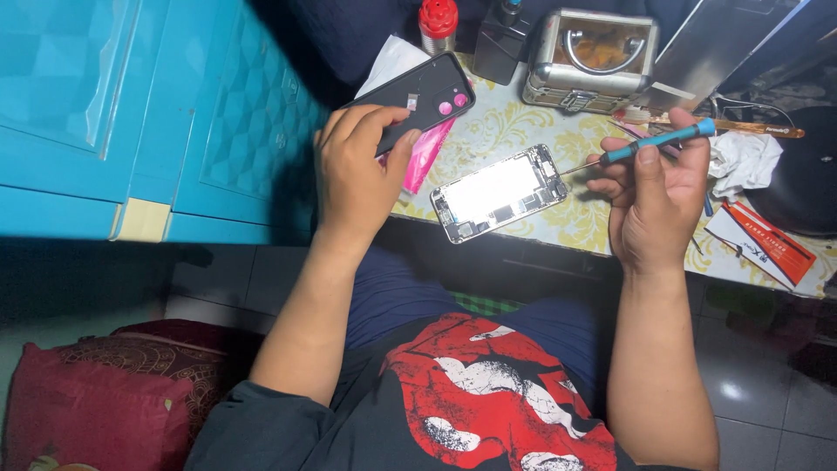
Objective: Disassembling a smartphone using a pry tool and screwdriver to access internal components on a workbench.
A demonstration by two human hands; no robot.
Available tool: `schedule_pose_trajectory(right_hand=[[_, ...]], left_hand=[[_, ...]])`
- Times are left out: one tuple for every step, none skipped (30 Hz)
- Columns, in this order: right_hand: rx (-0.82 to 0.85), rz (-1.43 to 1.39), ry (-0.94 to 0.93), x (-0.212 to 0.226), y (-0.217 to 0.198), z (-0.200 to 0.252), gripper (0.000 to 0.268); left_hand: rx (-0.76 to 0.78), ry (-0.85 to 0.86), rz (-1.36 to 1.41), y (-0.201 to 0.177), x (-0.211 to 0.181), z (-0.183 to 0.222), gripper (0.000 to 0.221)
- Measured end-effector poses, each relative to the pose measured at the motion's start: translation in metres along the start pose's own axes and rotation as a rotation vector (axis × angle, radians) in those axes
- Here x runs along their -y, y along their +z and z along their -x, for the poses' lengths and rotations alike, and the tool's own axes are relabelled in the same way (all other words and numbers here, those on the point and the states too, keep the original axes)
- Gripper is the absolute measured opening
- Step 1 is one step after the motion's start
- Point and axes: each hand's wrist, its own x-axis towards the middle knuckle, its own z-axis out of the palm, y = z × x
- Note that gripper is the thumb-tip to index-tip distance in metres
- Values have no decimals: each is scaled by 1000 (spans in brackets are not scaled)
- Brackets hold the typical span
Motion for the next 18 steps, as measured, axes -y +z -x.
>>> schedule_pose_trajectory(right_hand=[[-17,0,-8,-1,0,-1,59],[-36,0,-20,-2,-1,-3,65],[-44,-1,-25,1,3,-1,65],[-64,-12,-50,4,6,1,83],[-83,-23,-75,6,9,2,103],[-95,-22,-80,10,12,5,103],[-117,50,-140,13,15,9,104],[-141,124,-194,15,18,14,105],[-155,127,-194,16,21,17,105],[-151,137,-279,17,24,20,98],[-148,147,-365,18,28,22,92],[-155,150,-365,20,33,24,92],[-185,133,-386,22,39,27,96],[-212,115,-406,23,45,28,100],[-216,117,-405,18,42,26,100],[-200,124,-450,12,40,24,98],[-184,131,-496,6,38,22,97],[-184,131,-492,4,40,23,97]], left_hand=[[0,-69,229,5,-7,-3,15],[2,-133,462,11,-14,-8,13],[5,-127,467,16,-22,-10,13],[82,-277,602,22,-29,-12,15],[164,-428,735,28,-37,-14,17],[173,-420,741,31,-45,-17,17],[237,-517,883,35,-52,-19,20],[306,-620,1023,39,-60,-20,23],[321,-618,1028,43,-66,-19,23],[380,-704,1129,47,-71,-18,26],[440,-791,1229,50,-76,-16,30],[448,-791,1231,55,-79,-15,30],[465,-829,1273,59,-82,-13,29],[480,-869,1313,63,-84,-11,28],[484,-871,1313,65,-86,-11,28],[478,-893,1354,65,-88,-10,28],[471,-916,1395,65,-90,-9,27],[472,-920,1393,66,-91,-9,27]])
